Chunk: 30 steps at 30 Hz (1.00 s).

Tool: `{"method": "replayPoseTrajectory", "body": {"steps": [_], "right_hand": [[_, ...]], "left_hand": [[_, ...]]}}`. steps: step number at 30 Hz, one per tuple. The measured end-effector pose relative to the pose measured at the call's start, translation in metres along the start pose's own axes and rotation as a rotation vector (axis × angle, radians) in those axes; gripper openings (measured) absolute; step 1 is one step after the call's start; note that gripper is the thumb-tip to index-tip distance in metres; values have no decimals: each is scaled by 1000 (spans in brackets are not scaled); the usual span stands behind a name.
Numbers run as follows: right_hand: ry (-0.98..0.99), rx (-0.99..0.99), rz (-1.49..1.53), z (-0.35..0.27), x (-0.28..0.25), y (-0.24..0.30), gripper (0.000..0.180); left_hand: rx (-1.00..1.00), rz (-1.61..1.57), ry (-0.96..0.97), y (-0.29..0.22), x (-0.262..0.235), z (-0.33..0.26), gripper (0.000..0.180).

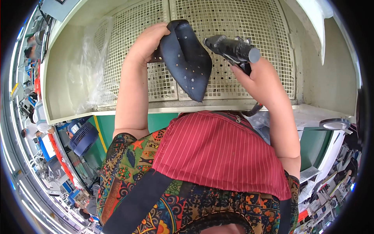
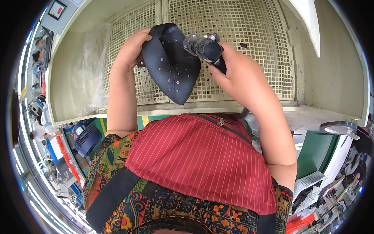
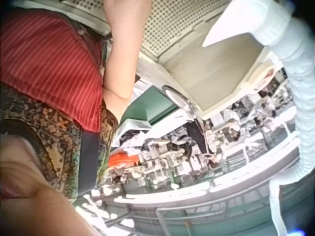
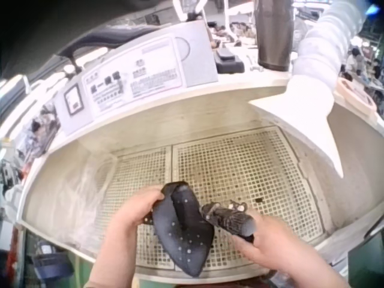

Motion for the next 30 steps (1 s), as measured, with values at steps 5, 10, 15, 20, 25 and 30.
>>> {"method": "replayPoseTrajectory", "body": {"steps": [5,10,15,20,25,30], "right_hand": [[14,40,-53,-6,-5,-5,37],[-29,49,35,-14,-21,-1,40],[-63,30,122,-17,-23,-8,40],[-73,10,56,-11,-19,-4,38],[29,77,19,-5,-5,-13,35],[1,44,-72,-29,-15,-15,32]], "left_hand": [[70,17,69,3,5,-3,27],[225,8,-85,-11,-1,-25,33],[282,66,-108,-20,11,-46,36],[460,435,39,13,25,-36,38],[496,477,16,15,31,-39,26],[528,522,-8,19,32,-50,23]]}}
Point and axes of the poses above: each hand's wrist, its own z-axis towards the middle knuckle, its own x-axis out of the palm, y = z × x, the point moved 9 cm from there along z, towards the middle knuckle, and after that the axes turned 12 degrees about -z, right-handed, at the moved point
